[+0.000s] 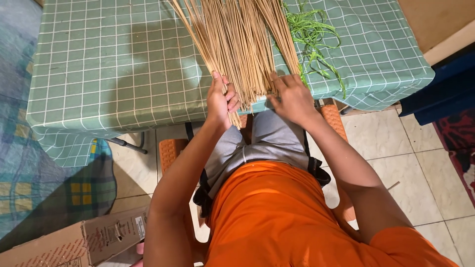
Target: Bundling a group of thin wooden sticks together by wrapping a green plastic strip around them.
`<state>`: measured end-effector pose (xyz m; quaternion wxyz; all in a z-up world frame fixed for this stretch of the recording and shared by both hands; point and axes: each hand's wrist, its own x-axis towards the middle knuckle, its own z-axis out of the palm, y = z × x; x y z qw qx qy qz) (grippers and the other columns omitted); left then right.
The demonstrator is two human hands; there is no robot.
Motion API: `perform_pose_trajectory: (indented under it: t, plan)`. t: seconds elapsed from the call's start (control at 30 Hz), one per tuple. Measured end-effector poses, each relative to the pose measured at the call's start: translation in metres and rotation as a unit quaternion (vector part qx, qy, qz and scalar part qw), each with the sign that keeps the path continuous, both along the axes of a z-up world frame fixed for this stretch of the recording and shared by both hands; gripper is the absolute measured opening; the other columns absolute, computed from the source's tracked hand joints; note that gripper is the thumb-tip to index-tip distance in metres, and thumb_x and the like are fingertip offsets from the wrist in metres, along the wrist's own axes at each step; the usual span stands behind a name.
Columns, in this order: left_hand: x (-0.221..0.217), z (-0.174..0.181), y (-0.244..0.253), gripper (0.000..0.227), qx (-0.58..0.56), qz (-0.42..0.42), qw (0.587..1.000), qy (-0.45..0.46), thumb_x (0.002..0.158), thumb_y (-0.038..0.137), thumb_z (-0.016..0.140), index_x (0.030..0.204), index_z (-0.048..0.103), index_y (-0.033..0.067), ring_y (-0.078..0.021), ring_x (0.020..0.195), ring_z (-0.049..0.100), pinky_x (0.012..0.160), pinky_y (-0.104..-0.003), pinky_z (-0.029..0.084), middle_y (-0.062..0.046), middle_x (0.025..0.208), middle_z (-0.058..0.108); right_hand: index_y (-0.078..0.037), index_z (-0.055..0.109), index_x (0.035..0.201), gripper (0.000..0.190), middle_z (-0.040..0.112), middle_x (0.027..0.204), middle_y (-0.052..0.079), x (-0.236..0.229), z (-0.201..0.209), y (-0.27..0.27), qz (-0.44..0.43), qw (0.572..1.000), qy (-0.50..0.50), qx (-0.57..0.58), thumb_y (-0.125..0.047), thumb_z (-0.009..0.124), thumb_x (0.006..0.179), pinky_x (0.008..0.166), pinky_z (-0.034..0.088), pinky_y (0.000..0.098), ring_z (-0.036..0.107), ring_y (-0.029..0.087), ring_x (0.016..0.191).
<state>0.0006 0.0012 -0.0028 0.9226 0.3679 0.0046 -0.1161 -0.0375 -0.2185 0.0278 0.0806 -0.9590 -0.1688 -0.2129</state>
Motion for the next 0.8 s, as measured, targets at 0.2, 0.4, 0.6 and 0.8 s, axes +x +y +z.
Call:
perform_pose_trajectory:
  t: [0.2,0.4,0.6,0.8]
  plan:
    - [-0.001,0.003,-0.001,0.042,0.014,0.003,1.000,0.001,0.105,0.059,0.031,0.097,0.043,0.0194,-0.0096,0.033,0.029,0.024,-0.021,0.028,0.005,0.057,0.024,-0.004,0.071,0.083,0.007,0.062,0.066,0.010,0.018,-0.037,-0.010,0.012,0.990,-0.132,0.058,-0.005,0.077,0.078,0.064,0.051,0.0438,0.066,0.034,0.068]
    - [0.000,0.003,-0.002,0.041,0.088,0.035,0.995,0.008,0.106,0.057,0.028,0.099,0.044,0.0193,-0.0102,0.045,0.046,0.034,-0.022,0.042,0.005,0.064,0.039,-0.001,0.071,0.084,0.012,0.055,0.076,0.007,0.040,-0.056,-0.030,0.131,0.915,-0.365,0.110,0.011,0.071,0.083,0.070,0.054,0.0328,0.056,0.026,0.067]
    - [-0.012,0.021,-0.014,0.039,0.000,0.030,0.999,0.014,0.111,0.044,0.032,0.097,0.043,0.0084,-0.0560,0.118,0.059,0.100,-0.063,0.054,-0.041,0.129,0.056,0.005,0.078,0.099,0.025,0.065,0.082,0.018,0.013,-0.092,-0.002,0.311,0.860,-0.400,0.057,-0.008,0.057,0.101,0.071,0.060,0.0455,0.068,0.040,0.080]
    - [-0.013,0.025,-0.011,0.034,-0.002,0.006,1.000,0.022,0.112,0.042,0.033,0.102,0.041,0.0097,-0.0583,0.123,0.053,0.100,-0.067,0.052,-0.037,0.146,0.043,0.001,0.077,0.088,0.015,0.068,0.078,0.015,-0.037,-0.029,0.068,0.347,0.835,-0.425,0.054,0.011,0.067,0.092,0.071,0.065,0.0389,0.073,0.033,0.077]
